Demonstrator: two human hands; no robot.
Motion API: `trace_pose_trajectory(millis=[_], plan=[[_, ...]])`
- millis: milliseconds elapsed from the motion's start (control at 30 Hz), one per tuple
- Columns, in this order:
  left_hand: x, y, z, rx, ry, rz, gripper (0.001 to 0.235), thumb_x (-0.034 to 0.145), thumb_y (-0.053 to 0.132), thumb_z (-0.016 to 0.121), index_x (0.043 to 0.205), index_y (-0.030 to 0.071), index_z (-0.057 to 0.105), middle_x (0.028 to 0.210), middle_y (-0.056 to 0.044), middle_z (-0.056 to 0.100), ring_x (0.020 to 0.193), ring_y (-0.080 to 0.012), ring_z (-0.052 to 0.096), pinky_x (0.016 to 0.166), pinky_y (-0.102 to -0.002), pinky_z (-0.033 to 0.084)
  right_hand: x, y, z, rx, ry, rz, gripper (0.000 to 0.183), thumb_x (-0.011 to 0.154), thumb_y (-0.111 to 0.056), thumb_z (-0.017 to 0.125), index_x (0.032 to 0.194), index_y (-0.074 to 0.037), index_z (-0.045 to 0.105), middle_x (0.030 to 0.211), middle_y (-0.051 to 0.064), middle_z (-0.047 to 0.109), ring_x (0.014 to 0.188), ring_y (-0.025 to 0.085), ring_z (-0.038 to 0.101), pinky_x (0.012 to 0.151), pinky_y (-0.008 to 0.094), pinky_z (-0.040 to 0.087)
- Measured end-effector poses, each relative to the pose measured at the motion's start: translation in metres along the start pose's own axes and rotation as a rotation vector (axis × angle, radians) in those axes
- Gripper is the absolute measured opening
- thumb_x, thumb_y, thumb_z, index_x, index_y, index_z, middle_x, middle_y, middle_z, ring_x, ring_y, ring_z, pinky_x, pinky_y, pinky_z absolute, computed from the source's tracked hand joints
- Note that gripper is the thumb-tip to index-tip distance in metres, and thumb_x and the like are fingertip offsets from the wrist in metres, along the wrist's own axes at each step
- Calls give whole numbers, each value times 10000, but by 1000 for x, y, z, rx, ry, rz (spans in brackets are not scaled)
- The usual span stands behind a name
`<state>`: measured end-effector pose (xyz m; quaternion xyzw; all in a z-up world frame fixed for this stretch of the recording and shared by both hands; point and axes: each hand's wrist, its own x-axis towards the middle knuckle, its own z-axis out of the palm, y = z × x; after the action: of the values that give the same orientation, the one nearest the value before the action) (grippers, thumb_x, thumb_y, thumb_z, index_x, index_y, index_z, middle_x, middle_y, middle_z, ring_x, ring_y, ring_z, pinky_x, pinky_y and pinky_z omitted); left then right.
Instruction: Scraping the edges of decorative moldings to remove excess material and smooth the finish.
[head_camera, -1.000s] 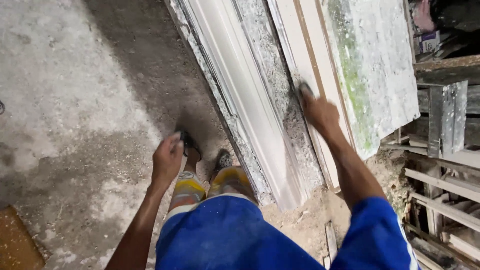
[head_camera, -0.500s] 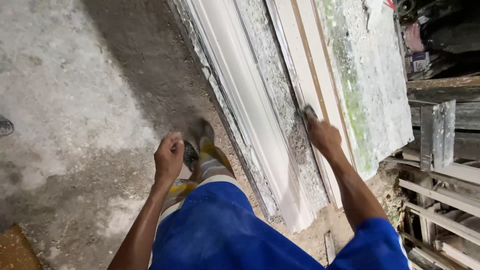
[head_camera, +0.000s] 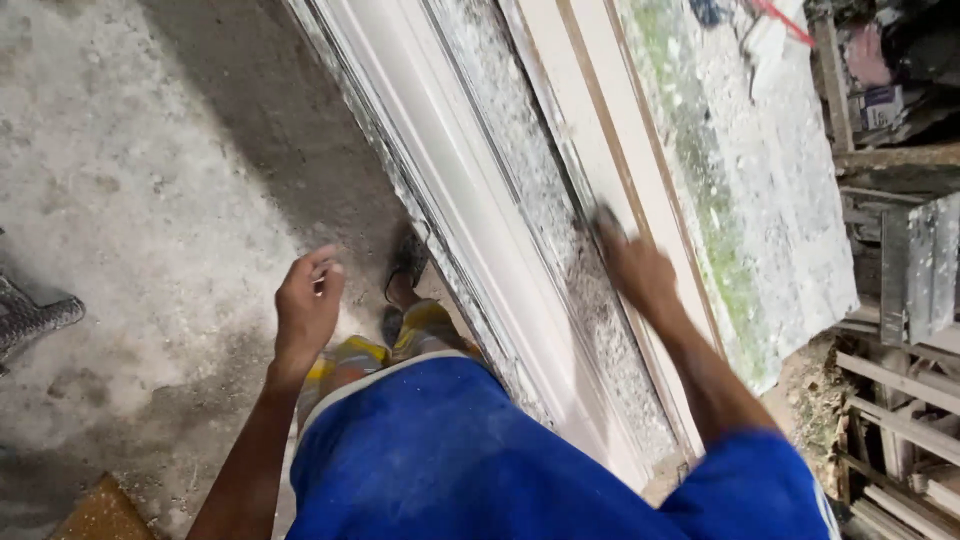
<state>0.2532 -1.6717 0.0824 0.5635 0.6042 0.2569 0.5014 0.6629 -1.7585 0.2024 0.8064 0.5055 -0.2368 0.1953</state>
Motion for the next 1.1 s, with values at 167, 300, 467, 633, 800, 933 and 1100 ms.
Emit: trace_pose_trajectory(millis=[167,300,467,633,800,933,1100], plan=[[18,-62,6,-31,134,-102,322,982,86,636,1282,-31,657,1168,-300,682,1091,-366,683,846,-426,592,-2,27,40,-156,-157,36,484,1116,-331,308,1580,-219,393,974,226,668,740,363,747,656,507,621],[30,-27,30,-14,31,-60,299,976,114,650,1255,24,708,1142,-248,717,1069,-379,698,831,-419,596,81,-26,-21,-67,-112,2,451,1090,-391,324,1517,-327,455,933,276,700,844,498,742,751,618,601],[52,13,41,-45,-41,-48,325,957,131,658,1274,88,717,1143,-193,731,1067,-312,713,852,-395,599,184,-48,-36,-143,124,-160,404,1079,-403,393,1451,-320,526,848,260,725,792,478,752,685,607,601],[60,23,29,-107,-80,-65,314,997,136,627,1292,56,699,1158,-237,720,1033,-342,717,852,-413,587,87,-31,-29,-132,-29,-72,421,1100,-404,355,1480,-308,508,998,292,704,850,502,740,751,611,587],[67,-33,16,-59,-94,-85,328,1029,140,615,1329,22,672,1198,-276,693,1098,-367,677,863,-463,565,-53,41,43,-25,-344,229,488,1088,-380,318,1574,-368,359,1147,260,662,927,463,726,828,564,572],[58,-67,8,3,-68,-146,305,1037,136,636,1328,55,677,1231,-235,696,1142,-349,670,875,-420,562,-50,41,43,34,-338,249,512,1107,-359,292,1619,-356,284,1091,216,648,828,340,713,718,459,580],[52,-37,10,35,-108,-107,299,1058,102,629,1331,-16,661,1243,-300,669,1129,-408,662,814,-459,587,-3,35,34,-35,-239,135,465,1097,-399,334,1561,-385,360,1094,212,657,821,396,719,706,528,567]])
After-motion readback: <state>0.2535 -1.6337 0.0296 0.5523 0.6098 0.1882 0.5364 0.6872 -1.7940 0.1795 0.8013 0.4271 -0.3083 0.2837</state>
